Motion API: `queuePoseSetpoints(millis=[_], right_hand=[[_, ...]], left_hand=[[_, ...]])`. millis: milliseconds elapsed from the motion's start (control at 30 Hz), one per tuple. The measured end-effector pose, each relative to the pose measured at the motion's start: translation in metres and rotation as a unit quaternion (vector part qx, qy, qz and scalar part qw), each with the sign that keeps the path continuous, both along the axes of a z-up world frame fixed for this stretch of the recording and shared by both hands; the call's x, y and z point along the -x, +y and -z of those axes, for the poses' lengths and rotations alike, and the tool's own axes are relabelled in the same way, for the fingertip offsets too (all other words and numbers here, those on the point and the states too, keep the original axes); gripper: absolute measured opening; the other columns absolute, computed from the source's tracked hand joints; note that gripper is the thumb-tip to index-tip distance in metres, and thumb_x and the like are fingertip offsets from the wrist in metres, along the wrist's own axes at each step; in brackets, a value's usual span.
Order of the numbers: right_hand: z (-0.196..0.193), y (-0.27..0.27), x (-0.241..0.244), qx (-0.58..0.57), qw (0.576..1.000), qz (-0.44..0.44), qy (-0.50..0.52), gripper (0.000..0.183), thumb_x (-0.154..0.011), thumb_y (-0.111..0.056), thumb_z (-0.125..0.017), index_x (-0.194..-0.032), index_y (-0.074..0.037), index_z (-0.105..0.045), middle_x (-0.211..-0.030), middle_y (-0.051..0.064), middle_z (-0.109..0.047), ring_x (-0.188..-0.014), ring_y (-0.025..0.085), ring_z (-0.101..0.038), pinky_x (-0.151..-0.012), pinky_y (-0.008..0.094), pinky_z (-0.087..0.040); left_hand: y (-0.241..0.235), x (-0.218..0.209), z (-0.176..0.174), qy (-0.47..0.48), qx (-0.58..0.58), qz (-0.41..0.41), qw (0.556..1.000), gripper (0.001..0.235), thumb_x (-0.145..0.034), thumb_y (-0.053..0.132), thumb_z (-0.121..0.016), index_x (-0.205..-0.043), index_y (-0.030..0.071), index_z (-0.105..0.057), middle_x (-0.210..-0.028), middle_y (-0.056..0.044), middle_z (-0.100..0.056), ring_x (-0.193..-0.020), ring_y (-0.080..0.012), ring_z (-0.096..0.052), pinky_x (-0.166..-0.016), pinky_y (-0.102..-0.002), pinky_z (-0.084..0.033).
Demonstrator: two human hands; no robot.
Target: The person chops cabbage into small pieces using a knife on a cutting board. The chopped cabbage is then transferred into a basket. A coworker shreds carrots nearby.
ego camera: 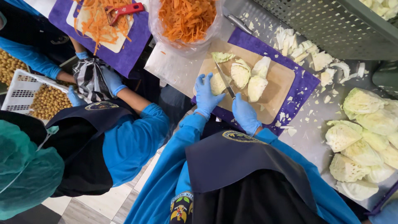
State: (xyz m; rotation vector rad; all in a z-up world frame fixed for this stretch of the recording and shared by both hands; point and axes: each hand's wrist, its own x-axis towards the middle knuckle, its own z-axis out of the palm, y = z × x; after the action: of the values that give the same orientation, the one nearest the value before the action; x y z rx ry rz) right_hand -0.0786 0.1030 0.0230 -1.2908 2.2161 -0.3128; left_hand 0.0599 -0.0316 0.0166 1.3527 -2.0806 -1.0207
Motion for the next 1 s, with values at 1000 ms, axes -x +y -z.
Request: queuePoseSetpoints(millis=[1000], right_hand=[[0.01, -0.015, -0.009, -0.011, 0.998, -0.06, 0.018, 0.035, -0.102, -0.022, -0.046, -0.125, 0.004, -0.052, -0.074, 0.026, -0.067, -0.064, 0.047, -0.066, -0.056, 0.06, -0.049]], left_hand=[[-0.005, -0.029, 0.012, 0.096, -0.075, 0.031, 0.992, 0.078, -0.064, 0.009, -0.092, -0.131, 0.002, -0.053, -0.13, -0.017, -0.055, -0.12, -0.0369, -0.059, -0.104, -0.04, -0.05]])
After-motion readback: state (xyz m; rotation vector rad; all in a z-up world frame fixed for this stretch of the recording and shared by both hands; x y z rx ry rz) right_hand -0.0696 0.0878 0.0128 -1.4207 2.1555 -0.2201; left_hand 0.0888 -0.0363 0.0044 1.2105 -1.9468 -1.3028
